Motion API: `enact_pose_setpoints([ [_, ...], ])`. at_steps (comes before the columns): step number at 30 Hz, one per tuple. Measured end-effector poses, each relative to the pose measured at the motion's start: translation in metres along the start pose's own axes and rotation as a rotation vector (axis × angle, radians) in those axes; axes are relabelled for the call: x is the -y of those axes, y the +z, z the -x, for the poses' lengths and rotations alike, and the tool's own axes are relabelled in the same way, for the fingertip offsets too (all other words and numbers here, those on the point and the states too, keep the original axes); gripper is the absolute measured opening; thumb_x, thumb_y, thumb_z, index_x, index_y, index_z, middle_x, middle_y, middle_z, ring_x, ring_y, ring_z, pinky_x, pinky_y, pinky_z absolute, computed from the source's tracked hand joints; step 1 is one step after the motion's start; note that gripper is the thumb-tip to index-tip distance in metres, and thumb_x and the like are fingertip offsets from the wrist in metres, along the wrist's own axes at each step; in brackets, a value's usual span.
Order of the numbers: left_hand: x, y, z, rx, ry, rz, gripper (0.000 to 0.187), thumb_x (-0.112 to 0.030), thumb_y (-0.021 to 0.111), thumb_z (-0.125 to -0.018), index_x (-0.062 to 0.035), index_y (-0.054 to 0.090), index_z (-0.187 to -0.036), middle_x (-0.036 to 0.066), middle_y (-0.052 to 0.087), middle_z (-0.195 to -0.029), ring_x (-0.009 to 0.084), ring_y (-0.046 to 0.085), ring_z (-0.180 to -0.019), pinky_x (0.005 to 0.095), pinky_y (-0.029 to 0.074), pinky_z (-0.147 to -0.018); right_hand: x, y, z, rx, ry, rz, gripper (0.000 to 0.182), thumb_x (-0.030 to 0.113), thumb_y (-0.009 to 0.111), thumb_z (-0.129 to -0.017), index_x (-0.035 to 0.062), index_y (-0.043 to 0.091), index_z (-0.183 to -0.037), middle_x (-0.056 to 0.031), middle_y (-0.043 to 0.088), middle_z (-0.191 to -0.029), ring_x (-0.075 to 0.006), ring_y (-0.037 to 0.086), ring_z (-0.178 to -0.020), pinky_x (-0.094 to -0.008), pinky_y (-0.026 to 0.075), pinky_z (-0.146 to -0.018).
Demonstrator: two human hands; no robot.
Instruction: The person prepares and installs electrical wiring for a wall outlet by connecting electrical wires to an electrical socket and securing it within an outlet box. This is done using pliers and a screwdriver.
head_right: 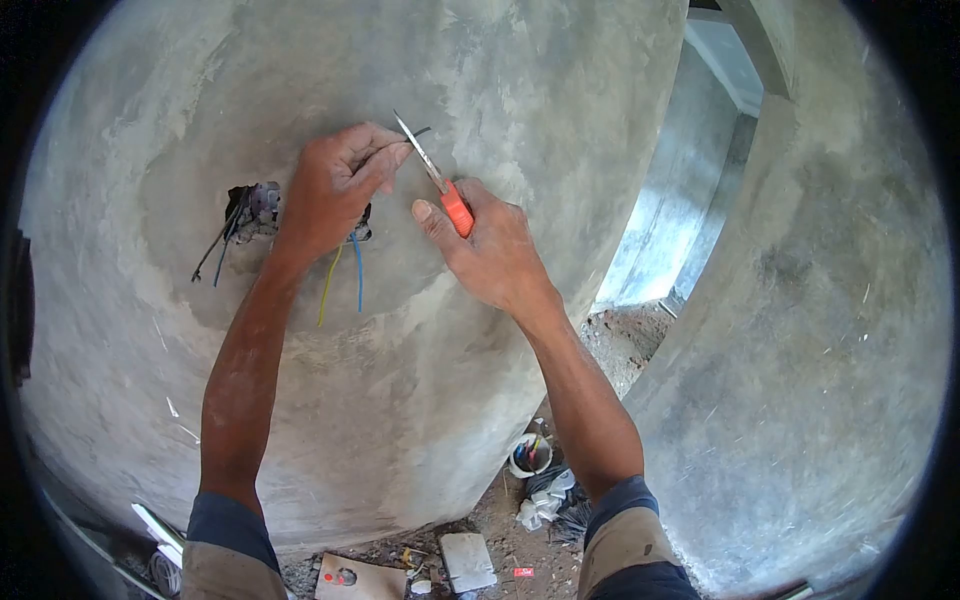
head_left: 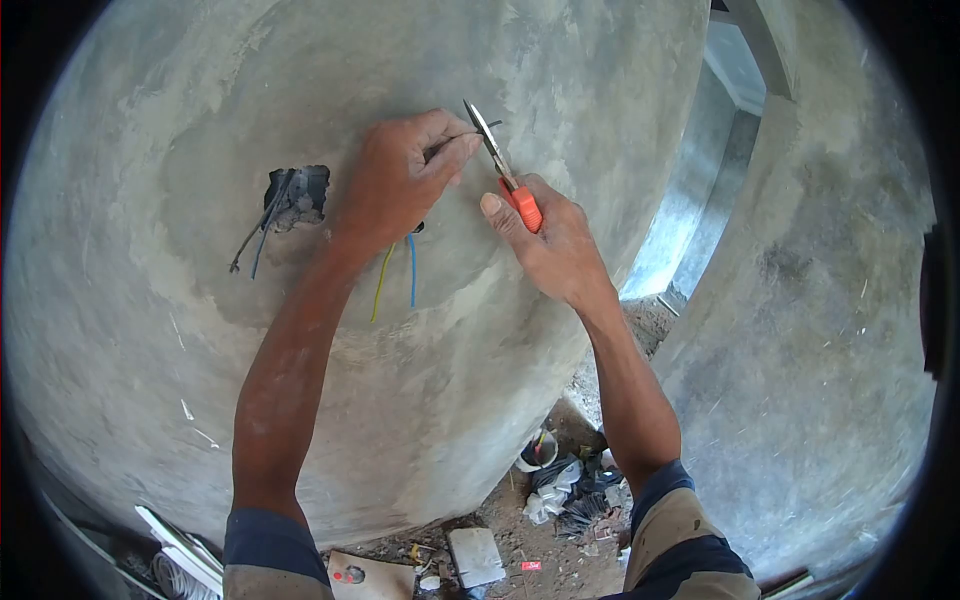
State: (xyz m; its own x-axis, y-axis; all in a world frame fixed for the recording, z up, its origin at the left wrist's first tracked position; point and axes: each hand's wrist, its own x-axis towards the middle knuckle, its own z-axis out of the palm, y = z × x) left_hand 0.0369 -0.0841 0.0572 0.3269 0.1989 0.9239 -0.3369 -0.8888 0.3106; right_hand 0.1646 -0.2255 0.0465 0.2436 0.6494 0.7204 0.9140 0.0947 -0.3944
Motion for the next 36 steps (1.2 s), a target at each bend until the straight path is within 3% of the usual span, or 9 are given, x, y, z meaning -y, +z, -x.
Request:
enact_pose_setpoints([
  [11,0.005,-0.007,-0.001,-0.002,0.054,0.079,0.020,-0.019,0.058,-0.094,-0.0008,0.066,-0.090,0.000,0.054,-0.062,0.0067,0.040,-0.053,0.0272,0.034,-0.049,-0.003,0.008,-0.008,-0.024,0.006,0.027,0.047,0.047,0.062,-0.089,0.0000,0.059,-0.089,-0.0117,0.055,-0.063,-0.0238,0.053,-0.061,-0.0381,0.044,-0.060],
  [14,0.000,-0.017,-0.001,0.079,-0.040,0.107,0.021,-0.020,0.057,-0.094,-0.0012,0.066,-0.093,-0.001,0.054,-0.065,0.0060,0.040,-0.054,0.0264,0.033,-0.048,-0.013,0.017,-0.015,-0.088,-0.083,-0.003,0.041,0.041,0.065,-0.088,0.0011,0.058,-0.089,-0.0136,0.055,-0.063,-0.0275,0.054,-0.061,-0.0390,0.044,-0.061],
  [19,-0.005,-0.042,-0.008,0.432,-0.182,0.358,0.027,-0.027,0.057,-0.096,-0.0020,0.066,-0.101,0.000,0.057,-0.070,0.0076,0.049,-0.058,0.0238,0.038,-0.054,-0.020,0.022,-0.021,-0.258,-0.345,0.111,0.032,0.032,0.069,-0.085,0.0029,0.058,-0.092,-0.0149,0.059,-0.068,-0.0343,0.058,-0.063,-0.0420,0.044,-0.060],
  [26,-0.013,-0.039,-0.011,0.471,-0.230,0.369,0.028,-0.028,0.058,-0.094,-0.0020,0.066,-0.101,0.000,0.058,-0.072,0.0083,0.051,-0.060,0.0235,0.040,-0.057,-0.022,0.023,-0.014,-0.221,-0.265,0.048,0.033,0.033,0.068,-0.086,0.0029,0.057,-0.094,-0.0160,0.060,-0.070,-0.0354,0.059,-0.065,-0.0437,0.045,-0.062],
  [28,-0.013,-0.032,-0.007,0.404,-0.218,0.317,0.022,-0.027,0.059,-0.094,-0.0064,0.061,-0.087,-0.001,0.058,-0.074,0.0081,0.051,-0.063,0.0233,0.041,-0.061,-0.024,0.027,-0.003,-0.212,-0.206,-0.026,0.037,0.037,0.066,-0.090,0.0005,0.057,-0.091,-0.0101,0.053,-0.065,-0.0202,0.050,-0.059,-0.0348,0.043,-0.060],
  [32,-0.014,-0.017,0.002,0.424,-0.181,0.200,0.020,-0.024,0.060,-0.093,-0.0059,0.060,-0.084,-0.002,0.055,-0.071,0.0068,0.051,-0.064,0.0247,0.040,-0.058,-0.018,0.027,0.029,-0.133,0.011,-0.057,0.043,0.042,0.063,-0.091,0.0003,0.057,-0.090,-0.0097,0.054,-0.067,-0.0187,0.049,-0.059,-0.0346,0.043,-0.058],
  [34,-0.027,-0.008,0.009,0.321,-0.059,-0.264,0.015,-0.018,0.059,-0.091,-0.0037,0.059,-0.085,0.002,0.057,-0.071,0.0143,0.054,-0.062,0.0297,0.041,-0.055,-0.014,0.028,0.043,-0.088,0.121,-0.123,0.048,0.049,0.061,-0.090,0.0019,0.056,-0.087,-0.0069,0.054,-0.069,-0.0162,0.048,-0.059,-0.0322,0.042,-0.056],
  [35,-0.026,-0.002,0.012,0.341,-0.051,-0.256,0.015,-0.018,0.059,-0.091,-0.0037,0.059,-0.085,0.002,0.057,-0.071,0.0143,0.054,-0.062,0.0297,0.041,-0.055,-0.016,0.030,0.048,-0.103,0.137,-0.123,0.048,0.049,0.061,-0.090,0.0019,0.056,-0.087,-0.0069,0.054,-0.069,-0.0162,0.048,-0.059,-0.0322,0.042,-0.056],
  [36,-0.021,0.005,0.017,0.253,0.152,-0.427,0.012,-0.014,0.059,-0.089,-0.0029,0.058,-0.087,0.006,0.058,-0.073,0.0213,0.056,-0.064,0.0334,0.042,-0.056,-0.020,0.035,0.052,-0.019,0.242,-0.289,0.049,0.052,0.060,-0.090,0.0033,0.055,-0.086,-0.0049,0.052,-0.069,-0.0146,0.048,-0.059,-0.0306,0.042,-0.055],
])
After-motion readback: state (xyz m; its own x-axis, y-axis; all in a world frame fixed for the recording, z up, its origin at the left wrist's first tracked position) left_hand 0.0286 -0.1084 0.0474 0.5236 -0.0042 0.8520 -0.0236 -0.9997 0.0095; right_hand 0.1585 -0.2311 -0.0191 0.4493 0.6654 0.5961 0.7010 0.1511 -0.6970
